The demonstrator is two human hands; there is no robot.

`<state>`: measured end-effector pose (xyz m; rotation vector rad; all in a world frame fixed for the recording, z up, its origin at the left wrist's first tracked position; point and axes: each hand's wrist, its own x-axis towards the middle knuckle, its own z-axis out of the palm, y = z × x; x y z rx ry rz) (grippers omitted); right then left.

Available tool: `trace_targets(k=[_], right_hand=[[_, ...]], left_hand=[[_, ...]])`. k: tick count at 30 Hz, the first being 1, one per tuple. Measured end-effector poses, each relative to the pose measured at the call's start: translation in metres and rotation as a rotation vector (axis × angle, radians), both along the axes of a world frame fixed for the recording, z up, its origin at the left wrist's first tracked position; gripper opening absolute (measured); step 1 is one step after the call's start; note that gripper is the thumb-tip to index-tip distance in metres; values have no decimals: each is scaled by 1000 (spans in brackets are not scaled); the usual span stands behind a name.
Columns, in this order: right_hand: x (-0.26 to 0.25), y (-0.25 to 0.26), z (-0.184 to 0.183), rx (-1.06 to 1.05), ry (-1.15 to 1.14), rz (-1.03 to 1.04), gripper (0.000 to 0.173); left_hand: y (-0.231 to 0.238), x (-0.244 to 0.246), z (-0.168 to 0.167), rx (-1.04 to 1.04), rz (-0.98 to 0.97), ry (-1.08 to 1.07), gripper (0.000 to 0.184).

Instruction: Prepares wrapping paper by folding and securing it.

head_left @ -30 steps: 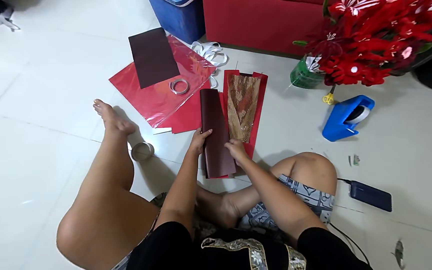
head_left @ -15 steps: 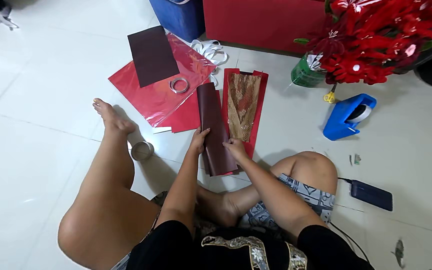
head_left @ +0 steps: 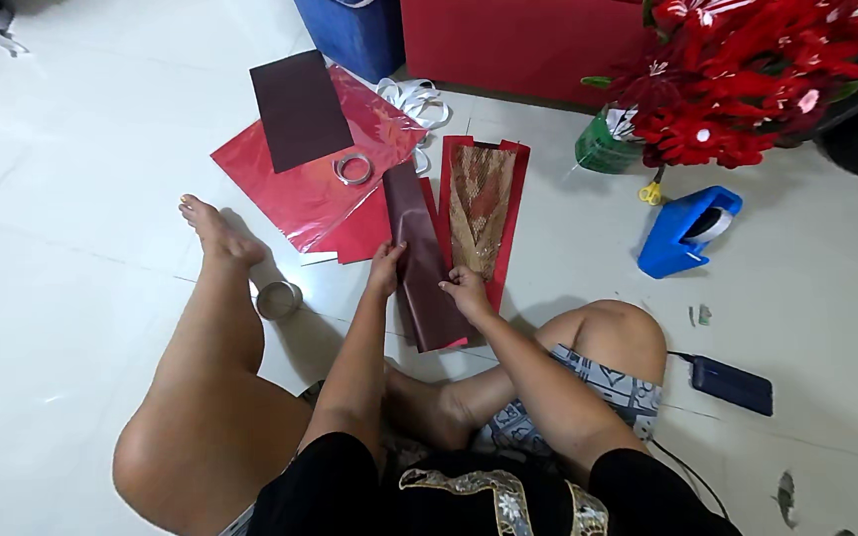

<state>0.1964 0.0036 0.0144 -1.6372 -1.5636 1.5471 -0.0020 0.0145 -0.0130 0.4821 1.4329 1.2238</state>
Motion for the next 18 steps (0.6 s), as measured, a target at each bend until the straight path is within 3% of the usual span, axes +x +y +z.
trace_targets(k=[7,12,14,16,18], right_hand=[[10,1,18,135,62,122,25],[15,7,27,79,166,1,63],[18,8,29,41,159,6,55],[20,9,27,41,155,12,32],[21,9,26,30,146,26,20]], left_hand=[[32,-31,47,115,13,112,52],[45,-36,60,299,175,40,28],[46,-36,60,322,202,-22,23],[47,-37,60,333,221,-57,20],[48,-39,62,332,240,-71,21]])
